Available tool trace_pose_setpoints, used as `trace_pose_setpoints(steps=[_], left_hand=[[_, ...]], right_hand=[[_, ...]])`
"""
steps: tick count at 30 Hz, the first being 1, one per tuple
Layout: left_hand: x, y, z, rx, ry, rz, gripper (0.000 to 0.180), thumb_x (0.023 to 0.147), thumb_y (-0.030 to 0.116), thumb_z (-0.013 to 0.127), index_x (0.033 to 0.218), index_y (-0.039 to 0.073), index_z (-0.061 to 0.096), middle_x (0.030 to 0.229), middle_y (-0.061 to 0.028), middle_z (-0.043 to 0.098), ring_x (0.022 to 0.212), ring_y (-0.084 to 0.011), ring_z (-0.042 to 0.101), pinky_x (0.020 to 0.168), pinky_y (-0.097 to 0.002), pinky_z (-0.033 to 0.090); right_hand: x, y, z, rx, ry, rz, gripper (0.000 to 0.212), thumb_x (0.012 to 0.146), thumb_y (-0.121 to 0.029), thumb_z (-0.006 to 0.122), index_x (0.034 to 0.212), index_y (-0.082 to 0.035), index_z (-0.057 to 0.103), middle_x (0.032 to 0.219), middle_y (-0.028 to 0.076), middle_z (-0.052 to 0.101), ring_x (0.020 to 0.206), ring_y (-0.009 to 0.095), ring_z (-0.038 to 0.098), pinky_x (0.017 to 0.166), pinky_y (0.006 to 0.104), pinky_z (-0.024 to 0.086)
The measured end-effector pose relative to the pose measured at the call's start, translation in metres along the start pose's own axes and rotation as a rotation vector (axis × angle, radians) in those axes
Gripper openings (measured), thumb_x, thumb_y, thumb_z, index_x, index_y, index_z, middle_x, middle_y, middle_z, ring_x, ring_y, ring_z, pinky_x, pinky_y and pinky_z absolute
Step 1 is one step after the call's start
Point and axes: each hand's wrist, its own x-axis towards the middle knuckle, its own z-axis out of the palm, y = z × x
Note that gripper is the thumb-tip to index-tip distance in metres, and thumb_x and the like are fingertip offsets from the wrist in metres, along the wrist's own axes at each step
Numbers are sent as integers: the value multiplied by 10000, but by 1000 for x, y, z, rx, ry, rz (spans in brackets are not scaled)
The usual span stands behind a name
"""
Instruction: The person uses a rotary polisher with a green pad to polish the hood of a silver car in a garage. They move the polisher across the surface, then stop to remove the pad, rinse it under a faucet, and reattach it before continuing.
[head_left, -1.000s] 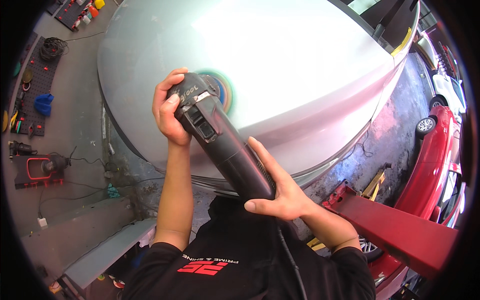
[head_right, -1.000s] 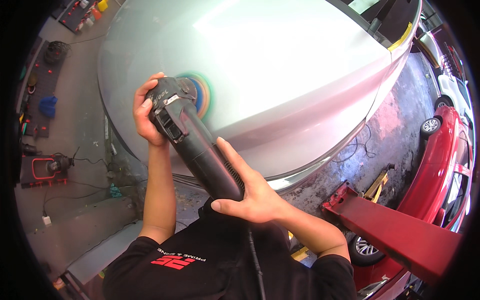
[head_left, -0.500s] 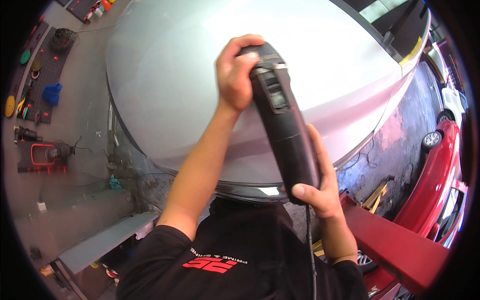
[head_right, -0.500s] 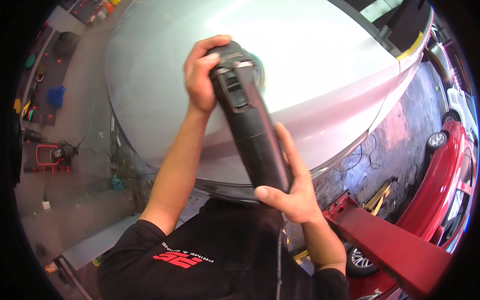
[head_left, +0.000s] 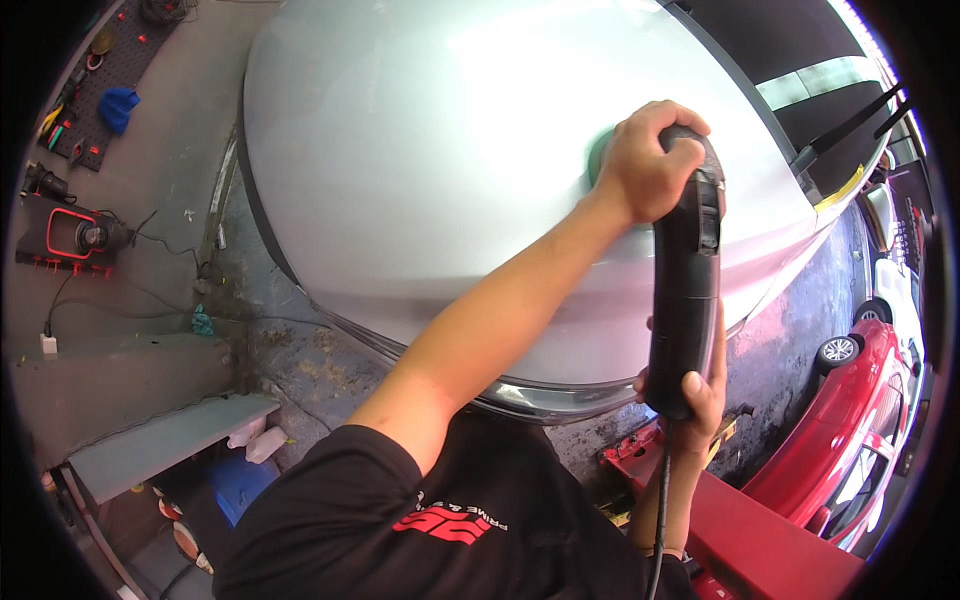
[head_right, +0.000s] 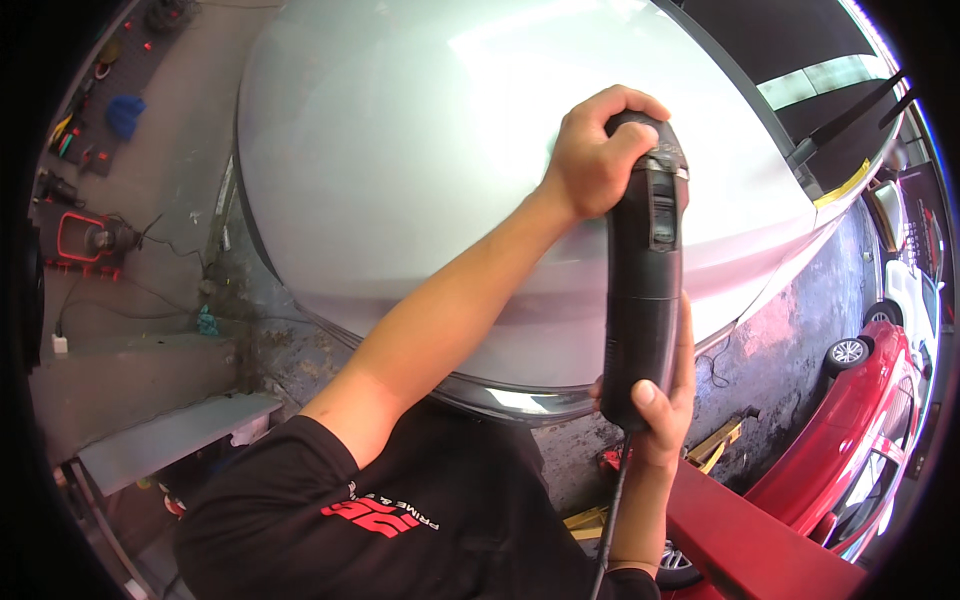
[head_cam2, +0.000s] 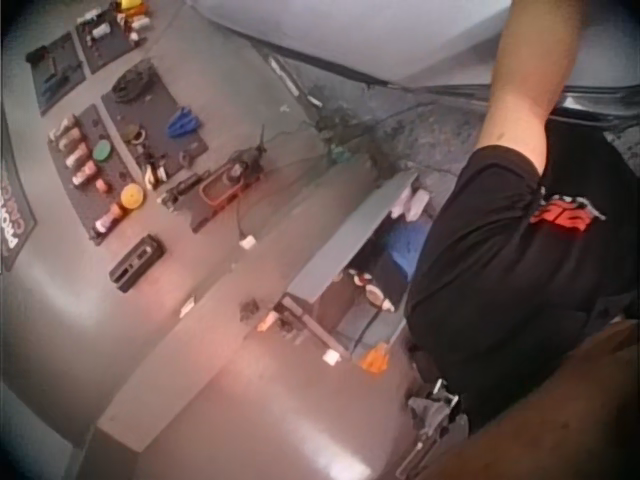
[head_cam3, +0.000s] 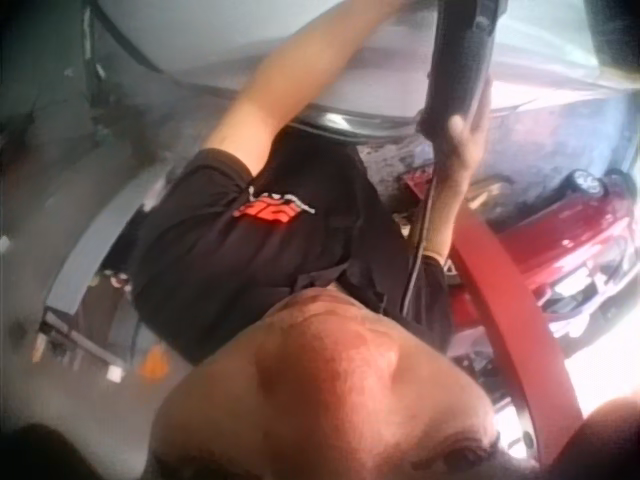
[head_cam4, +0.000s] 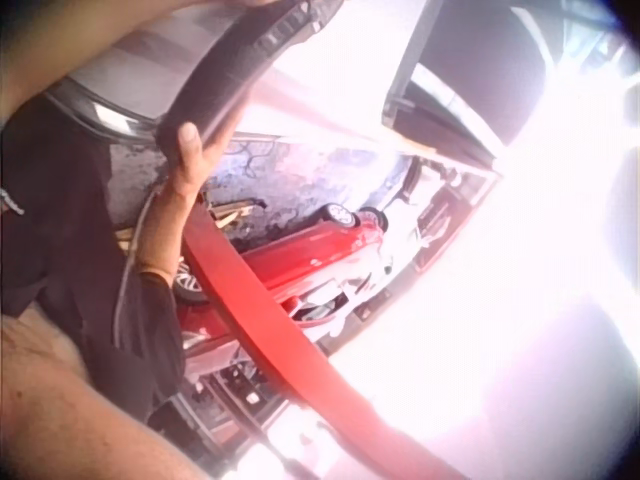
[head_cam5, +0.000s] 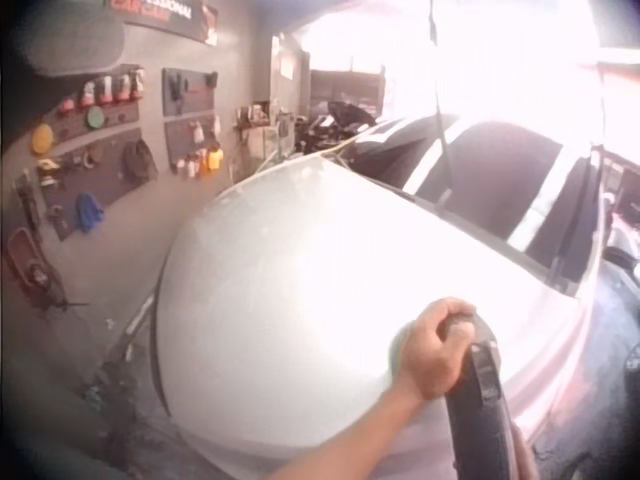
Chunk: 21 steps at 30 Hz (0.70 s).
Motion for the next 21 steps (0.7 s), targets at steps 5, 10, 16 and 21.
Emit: trace_pose_setpoints(steps=[5,10,16,21], left_hand=[[-22,11,-43,-15,67,-4,292,841,232,622,1019,35,745,1041,-127,732,959,-247,686,902,-354,550],[-39,35,-87,-58,60,32,259,899,125,582,1090,-7,696,1025,-85,694,960,-167,647,875,-326,538],[-51,45,-123,-57,99,42,320,886,93,552,1127,-48,709,1210,-143,702,1038,-198,644,957,-331,524],[-55,46,-140,90,92,23,490,883,224,486,1229,-75,663,1320,-244,673,1185,-294,639,1074,-402,504]], right_hand=[[-9,9,33,39,-9,103,1224,734,-369,859,1697,-40,180,1228,313,635,689,274,734,568,358,642],[-13,20,53,21,-127,144,1227,731,-349,868,1692,-8,187,1347,249,597,924,270,730,663,362,661],[-15,21,68,76,-297,229,1136,831,-234,859,1699,25,173,1590,231,464,1450,297,490,1213,405,350],[-12,33,69,23,-348,171,1119,827,-248,867,1694,21,212,1645,239,402,1525,309,402,1249,412,296]])
